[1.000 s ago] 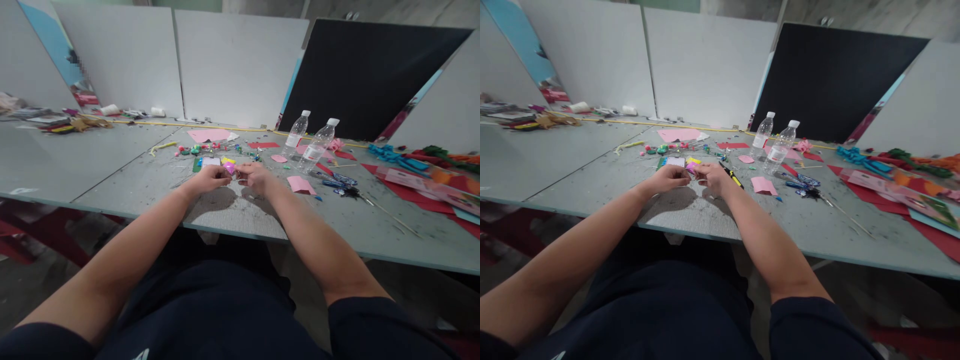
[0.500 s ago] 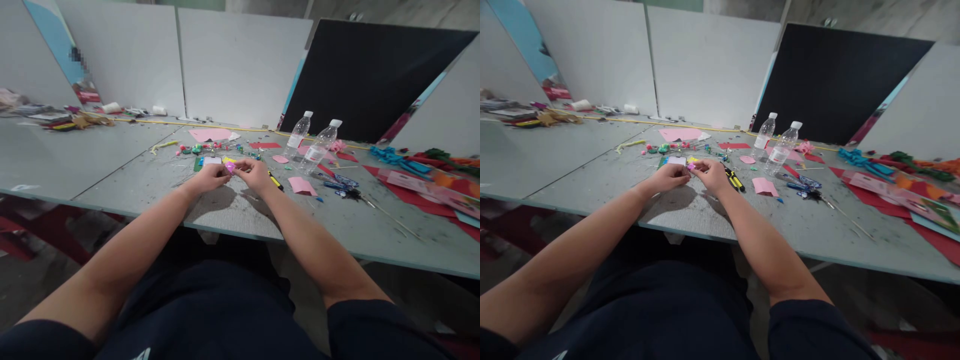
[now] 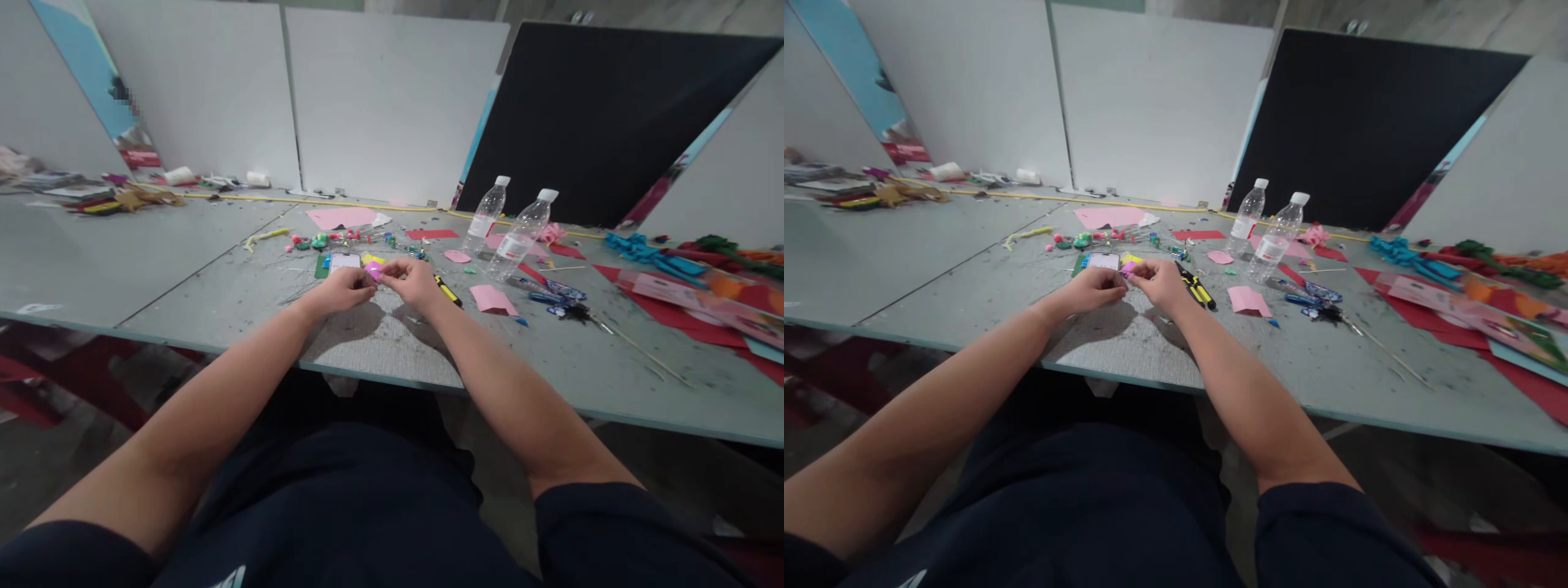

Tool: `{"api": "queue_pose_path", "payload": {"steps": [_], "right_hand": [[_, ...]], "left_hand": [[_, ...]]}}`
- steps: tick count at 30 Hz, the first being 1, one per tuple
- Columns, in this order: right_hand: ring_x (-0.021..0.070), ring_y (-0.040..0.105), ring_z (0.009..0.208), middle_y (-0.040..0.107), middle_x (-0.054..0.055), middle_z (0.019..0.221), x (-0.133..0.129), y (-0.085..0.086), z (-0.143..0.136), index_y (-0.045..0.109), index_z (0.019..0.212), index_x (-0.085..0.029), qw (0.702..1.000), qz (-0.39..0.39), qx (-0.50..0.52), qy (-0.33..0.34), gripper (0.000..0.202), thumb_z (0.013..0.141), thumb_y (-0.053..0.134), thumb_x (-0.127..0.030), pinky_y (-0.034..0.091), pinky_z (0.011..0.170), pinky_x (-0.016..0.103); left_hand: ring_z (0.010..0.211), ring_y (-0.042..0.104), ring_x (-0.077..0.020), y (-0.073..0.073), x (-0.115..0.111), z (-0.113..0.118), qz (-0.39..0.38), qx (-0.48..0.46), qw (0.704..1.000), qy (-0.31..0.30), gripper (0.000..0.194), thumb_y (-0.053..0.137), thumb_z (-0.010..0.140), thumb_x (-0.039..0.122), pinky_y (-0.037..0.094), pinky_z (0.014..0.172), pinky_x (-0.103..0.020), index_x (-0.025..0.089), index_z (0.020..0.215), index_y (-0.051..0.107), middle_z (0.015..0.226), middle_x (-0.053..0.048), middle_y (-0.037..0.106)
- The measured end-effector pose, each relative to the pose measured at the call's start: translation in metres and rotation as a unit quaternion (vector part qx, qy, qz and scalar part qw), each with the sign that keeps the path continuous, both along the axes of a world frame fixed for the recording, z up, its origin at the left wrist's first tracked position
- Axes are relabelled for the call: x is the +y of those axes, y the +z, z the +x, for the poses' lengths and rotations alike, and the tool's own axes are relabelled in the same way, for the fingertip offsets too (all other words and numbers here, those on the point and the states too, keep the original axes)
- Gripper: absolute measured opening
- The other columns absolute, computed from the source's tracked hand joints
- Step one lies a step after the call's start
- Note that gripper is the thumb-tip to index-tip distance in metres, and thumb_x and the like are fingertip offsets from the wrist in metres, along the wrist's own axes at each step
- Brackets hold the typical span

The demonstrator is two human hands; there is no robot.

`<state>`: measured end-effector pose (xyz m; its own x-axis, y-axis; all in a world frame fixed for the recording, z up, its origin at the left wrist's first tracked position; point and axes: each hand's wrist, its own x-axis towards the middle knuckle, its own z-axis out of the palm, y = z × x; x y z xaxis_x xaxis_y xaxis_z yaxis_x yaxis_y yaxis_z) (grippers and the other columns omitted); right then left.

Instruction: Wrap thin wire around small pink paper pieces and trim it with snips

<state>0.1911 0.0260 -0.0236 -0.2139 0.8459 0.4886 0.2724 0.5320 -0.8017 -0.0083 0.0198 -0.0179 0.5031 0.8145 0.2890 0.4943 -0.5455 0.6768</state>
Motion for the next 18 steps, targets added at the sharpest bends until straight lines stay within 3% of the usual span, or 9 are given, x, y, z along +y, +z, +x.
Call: {"api": "queue_pose_path", "payload": {"steps": [10,14,18], "right_hand": [[0.0171,0.065,0.063,0.074,0.005,0.072,0.000,-0.004,-0.006,0.074,0.074,-0.019,0.997,-0.045,0.070,0.000,0.027,0.066,0.087,-0.041,0.055,0.057,0.030],[0.0173,0.066,0.062,0.074,0.005,0.071,0.004,-0.007,-0.006,0.073,0.072,-0.019,0.996,-0.032,0.081,0.014,0.029,0.067,0.086,-0.045,0.057,0.059,0.031],[0.0202,0.071,0.071,0.076,0.005,0.074,0.008,-0.010,-0.006,0.073,0.072,-0.020,0.996,-0.016,0.084,0.009,0.026,0.069,0.086,-0.042,0.059,0.071,0.035]], "left_hand": [[0.058,0.047,-0.0115,0.002,0.000,0.000,-0.012,-0.007,1.000,-0.001,0.017,0.065,0.082,0.030,0.033,0.057,-0.027,0.018,0.072,0.061,0.062,0.002,0.056],[0.057,0.047,-0.0109,0.001,0.001,0.000,-0.028,-0.018,0.999,0.002,0.018,0.066,0.083,0.030,0.032,0.056,-0.027,0.017,0.072,0.060,0.062,0.002,0.056],[0.056,0.047,-0.0106,-0.001,0.004,0.000,-0.047,-0.038,0.998,0.014,0.018,0.067,0.083,0.029,0.033,0.056,-0.027,0.017,0.071,0.060,0.063,0.001,0.057]]}}
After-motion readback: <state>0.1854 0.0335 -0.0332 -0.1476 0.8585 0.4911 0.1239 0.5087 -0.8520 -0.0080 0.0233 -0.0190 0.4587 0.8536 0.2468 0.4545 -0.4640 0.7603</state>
